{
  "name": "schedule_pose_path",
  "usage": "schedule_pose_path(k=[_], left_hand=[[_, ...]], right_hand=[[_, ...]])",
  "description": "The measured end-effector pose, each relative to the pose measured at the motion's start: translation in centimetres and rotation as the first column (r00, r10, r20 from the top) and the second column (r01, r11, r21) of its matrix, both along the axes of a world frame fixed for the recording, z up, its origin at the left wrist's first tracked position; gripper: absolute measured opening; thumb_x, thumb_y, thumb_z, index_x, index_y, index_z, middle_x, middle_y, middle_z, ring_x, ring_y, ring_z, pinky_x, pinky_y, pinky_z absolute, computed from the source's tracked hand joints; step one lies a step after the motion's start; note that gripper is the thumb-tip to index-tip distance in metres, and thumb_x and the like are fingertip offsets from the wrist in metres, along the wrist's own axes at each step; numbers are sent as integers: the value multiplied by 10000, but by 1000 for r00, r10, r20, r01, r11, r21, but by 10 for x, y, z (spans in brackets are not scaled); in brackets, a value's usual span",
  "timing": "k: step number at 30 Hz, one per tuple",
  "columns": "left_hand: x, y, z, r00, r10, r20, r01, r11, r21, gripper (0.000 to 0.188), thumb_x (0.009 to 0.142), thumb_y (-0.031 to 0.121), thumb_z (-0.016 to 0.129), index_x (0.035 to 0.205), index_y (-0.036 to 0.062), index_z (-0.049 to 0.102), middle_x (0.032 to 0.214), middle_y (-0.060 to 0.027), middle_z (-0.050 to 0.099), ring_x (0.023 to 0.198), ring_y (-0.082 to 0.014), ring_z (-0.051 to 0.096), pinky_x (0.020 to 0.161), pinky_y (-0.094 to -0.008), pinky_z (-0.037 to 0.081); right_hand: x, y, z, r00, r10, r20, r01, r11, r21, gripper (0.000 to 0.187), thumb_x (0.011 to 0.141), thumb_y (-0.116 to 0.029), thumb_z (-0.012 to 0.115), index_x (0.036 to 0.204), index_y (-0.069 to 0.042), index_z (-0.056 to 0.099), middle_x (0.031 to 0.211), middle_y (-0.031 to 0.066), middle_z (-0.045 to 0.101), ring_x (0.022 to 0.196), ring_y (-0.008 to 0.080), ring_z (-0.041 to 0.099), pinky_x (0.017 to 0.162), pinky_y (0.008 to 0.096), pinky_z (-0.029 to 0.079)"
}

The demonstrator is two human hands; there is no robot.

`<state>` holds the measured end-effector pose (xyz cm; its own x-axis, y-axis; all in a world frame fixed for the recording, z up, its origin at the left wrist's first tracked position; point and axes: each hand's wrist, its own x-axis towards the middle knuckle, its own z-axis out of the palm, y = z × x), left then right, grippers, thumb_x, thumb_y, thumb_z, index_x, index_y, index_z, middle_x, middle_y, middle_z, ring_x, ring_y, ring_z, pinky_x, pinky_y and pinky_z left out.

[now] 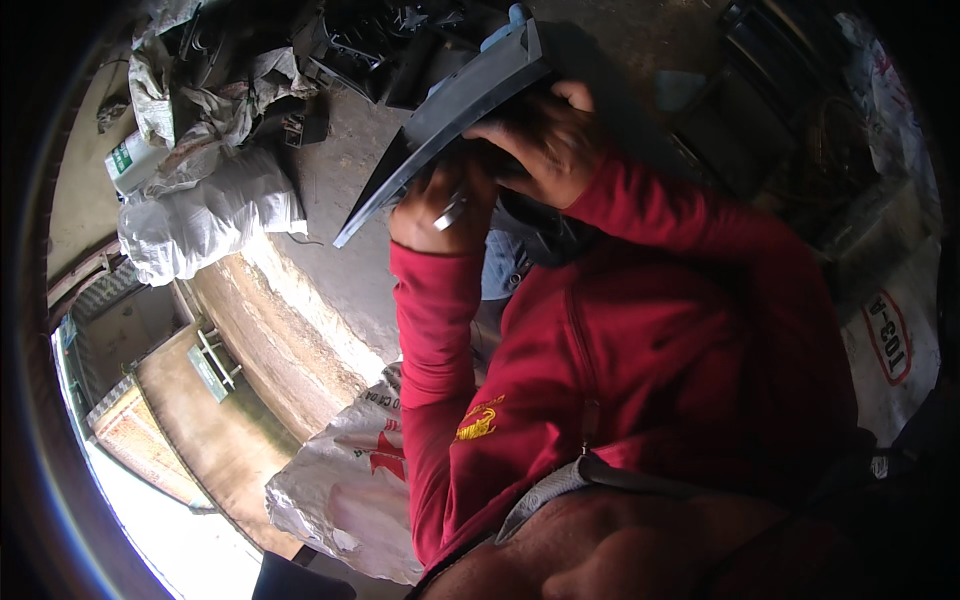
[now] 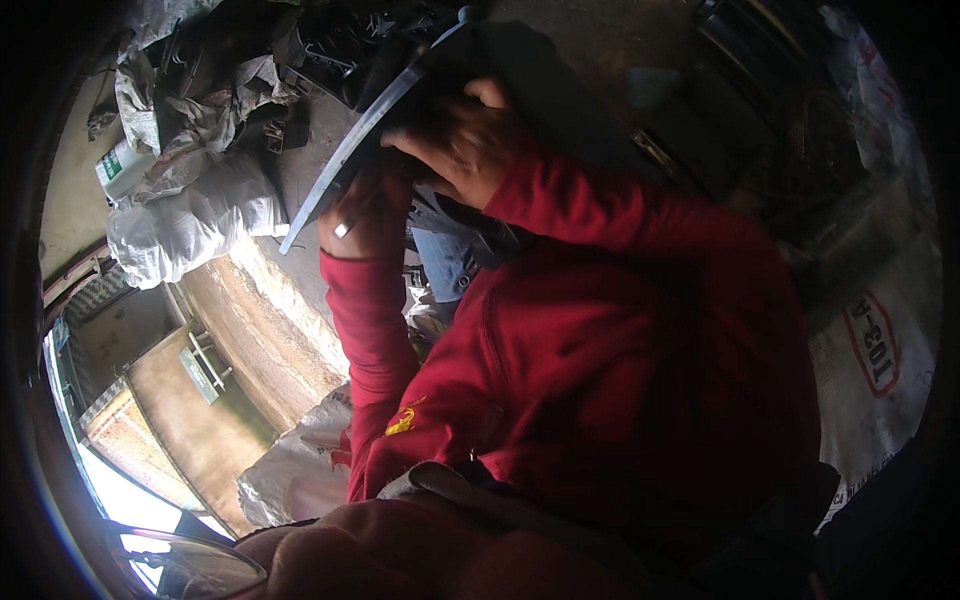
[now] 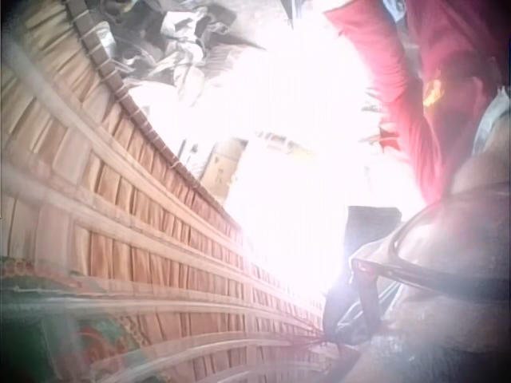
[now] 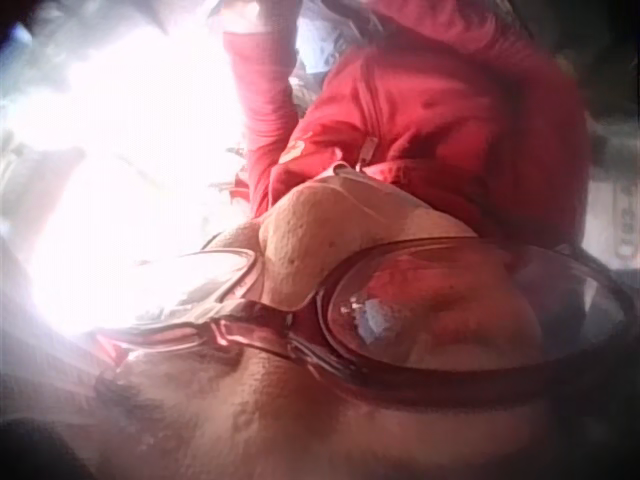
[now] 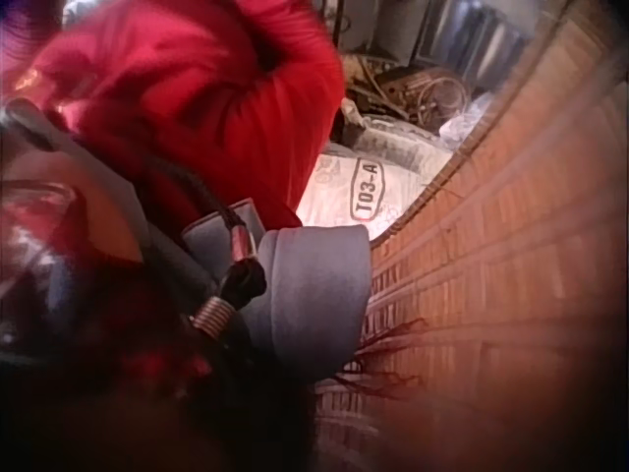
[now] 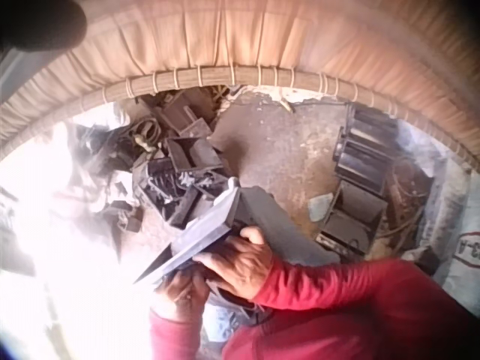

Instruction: The person sits on the floor and assembles a metal housing by inserting and tightening bolts with a wrench. They repeatedly pick up bolts from a small container, align the housing halves, and tighten fasteners.

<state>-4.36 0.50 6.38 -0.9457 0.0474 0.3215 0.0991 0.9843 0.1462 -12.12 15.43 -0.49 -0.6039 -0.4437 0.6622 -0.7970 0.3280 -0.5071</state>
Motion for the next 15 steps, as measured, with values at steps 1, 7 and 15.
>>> schedule_pose_path(k=[1,7,15], left_hand=[[8,-5,-9,995,40,90,-80,859,505,295,942,302,583,971,19,659,846,-165,698,675,-258,686,519,-322,526],[38,-6,-28,962,240,129,-135,10,991,395,1006,272,523,1148,-89,597,943,-221,697,789,-265,714,555,-302,564],[24,13,-2,985,105,-135,-61,954,294,146,871,107,684,1007,57,699,856,-137,708,669,-298,699,542,-344,533]], right_hand=[[0,4,-3,1000,-5,3,5,1000,27,573,708,-307,786,1237,-258,573,979,-20,668,957,189,604,933,465,338],[3,3,-2,1000,-20,-8,21,995,97,523,734,-334,777,1220,-265,596,938,-40,674,972,180,597,951,466,331],[3,4,4,1000,13,9,-14,992,126,545,751,-330,763,1257,-253,577,908,-9,684,987,202,598,962,491,324]])
